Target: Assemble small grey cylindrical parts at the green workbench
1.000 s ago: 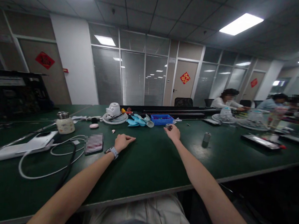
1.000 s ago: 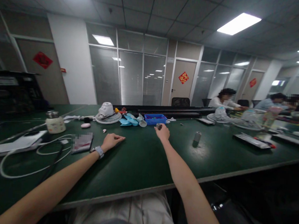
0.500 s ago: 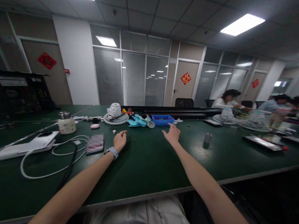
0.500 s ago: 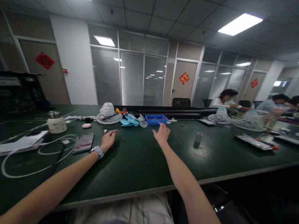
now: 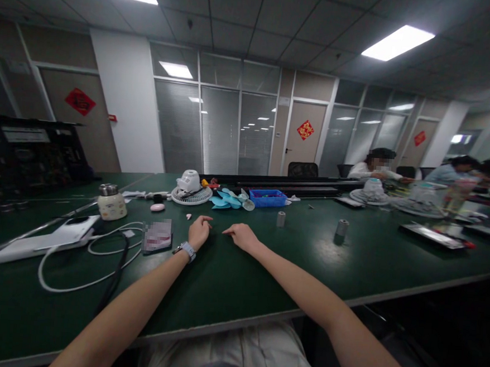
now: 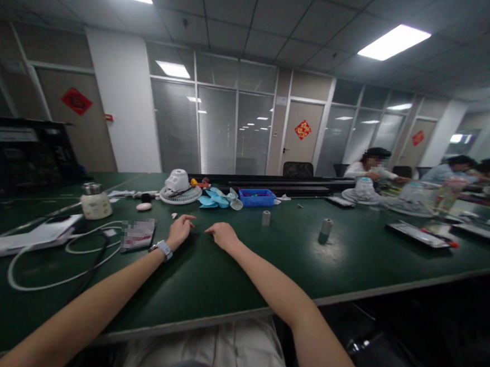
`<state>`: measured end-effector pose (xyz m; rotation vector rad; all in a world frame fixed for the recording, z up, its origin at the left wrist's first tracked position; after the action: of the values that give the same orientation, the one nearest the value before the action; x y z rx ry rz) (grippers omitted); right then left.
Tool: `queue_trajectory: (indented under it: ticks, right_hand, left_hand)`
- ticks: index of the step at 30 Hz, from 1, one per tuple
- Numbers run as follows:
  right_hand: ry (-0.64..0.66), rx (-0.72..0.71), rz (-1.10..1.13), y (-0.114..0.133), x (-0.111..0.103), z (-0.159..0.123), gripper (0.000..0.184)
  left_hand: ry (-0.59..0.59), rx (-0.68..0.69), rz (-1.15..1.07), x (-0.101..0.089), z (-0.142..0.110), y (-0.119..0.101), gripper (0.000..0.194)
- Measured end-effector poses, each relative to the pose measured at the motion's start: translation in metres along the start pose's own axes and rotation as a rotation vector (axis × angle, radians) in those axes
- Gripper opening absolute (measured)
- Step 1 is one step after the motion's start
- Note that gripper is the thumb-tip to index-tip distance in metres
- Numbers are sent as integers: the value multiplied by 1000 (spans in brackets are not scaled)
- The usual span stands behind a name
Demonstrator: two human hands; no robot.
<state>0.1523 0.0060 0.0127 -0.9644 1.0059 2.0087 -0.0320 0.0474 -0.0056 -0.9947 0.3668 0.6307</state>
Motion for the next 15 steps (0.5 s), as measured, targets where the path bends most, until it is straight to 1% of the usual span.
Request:
queue_trajectory:
  ticks: [2, 5, 7, 9, 11, 13, 15]
  right_hand:
    - [-137, 48, 15, -22, -25, -1, 33]
    - [-430, 185, 27, -71, -66, -6, 25]
    - [-533, 305, 49, -106, -86, -12, 24]
    - [-575, 397, 62, -132, -97, -16, 23]
    - [-585, 440, 65, -148, -99, -20, 22]
    - [-578, 447, 72, -154, -96, -21, 22]
    - [-571, 446, 89, -155, -93, -21, 21]
  left_hand:
    - [7, -15, 1, 0, 0, -1, 35]
    - [15, -15, 5, 0, -1, -1, 34]
    - [19, -10, 6, 0, -1, -2, 34]
    - [23, -11, 5, 0, -1, -2, 34]
    - [26, -15, 5, -1, -1, -2, 34]
    - [26, -19, 9, -1, -1, -3, 33]
    - [24, -25, 9, -1, -1, -3, 33]
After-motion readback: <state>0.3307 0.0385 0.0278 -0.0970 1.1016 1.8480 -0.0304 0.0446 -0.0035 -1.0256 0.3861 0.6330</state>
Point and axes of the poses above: each hand's wrist, its own z-axis towards the middle knuckle, its own x-axis out of the palm, y = z × x, the point moved 1 cm from there along z, towards the middle knuckle, and after that the axes turned 10 degrees about x, right-handed, at the moved point
